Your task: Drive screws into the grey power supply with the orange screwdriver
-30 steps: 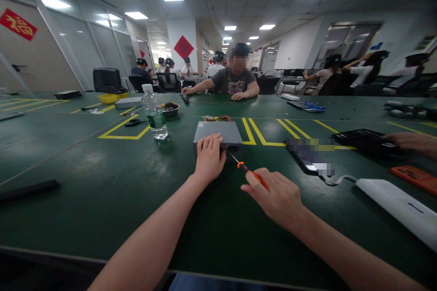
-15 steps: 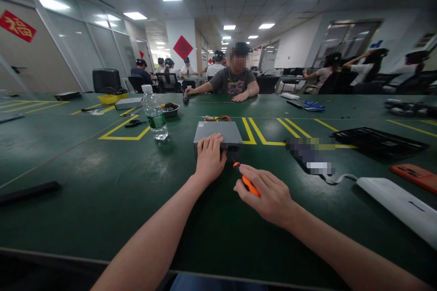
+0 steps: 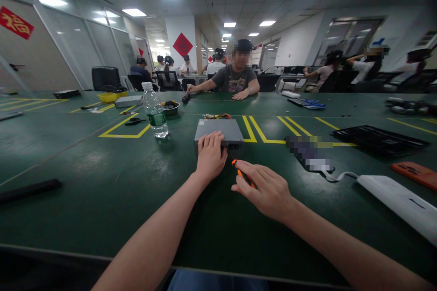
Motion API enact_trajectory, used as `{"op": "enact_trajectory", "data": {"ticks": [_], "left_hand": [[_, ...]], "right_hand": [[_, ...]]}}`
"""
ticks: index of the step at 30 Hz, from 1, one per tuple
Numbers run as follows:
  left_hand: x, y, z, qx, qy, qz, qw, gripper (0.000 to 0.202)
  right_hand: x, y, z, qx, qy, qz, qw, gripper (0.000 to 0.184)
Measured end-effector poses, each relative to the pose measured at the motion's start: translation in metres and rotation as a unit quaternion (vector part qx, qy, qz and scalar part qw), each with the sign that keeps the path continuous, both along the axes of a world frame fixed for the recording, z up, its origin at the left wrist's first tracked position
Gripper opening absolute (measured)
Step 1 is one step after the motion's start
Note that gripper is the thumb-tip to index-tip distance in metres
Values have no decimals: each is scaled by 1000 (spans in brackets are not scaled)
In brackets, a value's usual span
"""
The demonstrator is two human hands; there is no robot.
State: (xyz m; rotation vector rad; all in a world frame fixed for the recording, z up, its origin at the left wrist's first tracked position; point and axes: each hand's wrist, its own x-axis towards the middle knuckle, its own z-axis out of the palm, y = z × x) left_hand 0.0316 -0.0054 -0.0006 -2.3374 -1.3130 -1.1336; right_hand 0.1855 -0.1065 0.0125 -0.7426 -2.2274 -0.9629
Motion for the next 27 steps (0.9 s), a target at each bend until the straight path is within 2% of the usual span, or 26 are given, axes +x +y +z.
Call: {"op": "enact_trajectory", "data": {"ticks": [5, 8, 11, 17, 23, 25, 27], "left_hand": [[0, 2, -1, 5, -6, 4, 1000, 26], [0, 3, -2, 8, -3, 5, 1000, 25], [0, 3, -2, 6, -3, 7, 1000, 25], [1, 3, -1, 5, -10, 13, 1000, 24], [1, 2, 0, 9, -7, 11, 1000, 24], [0, 2, 0, 10, -6, 10, 1000, 23], [0, 2, 0, 11, -7, 11, 1000, 23]], "right_hand": [[-1, -1, -11, -55, -37, -6, 998, 21], [-3, 1, -8, -19, -37, 8, 999, 22], [-4, 4, 0, 19, 6, 3, 1000, 16], [-1, 2, 2, 9, 58, -26, 998, 19], [-4, -3, -8, -63, -30, -4, 998, 23], [-4, -1, -8, -62, -56, 16, 996, 29], [-3, 2, -6, -42, -47, 31, 998, 27]]}}
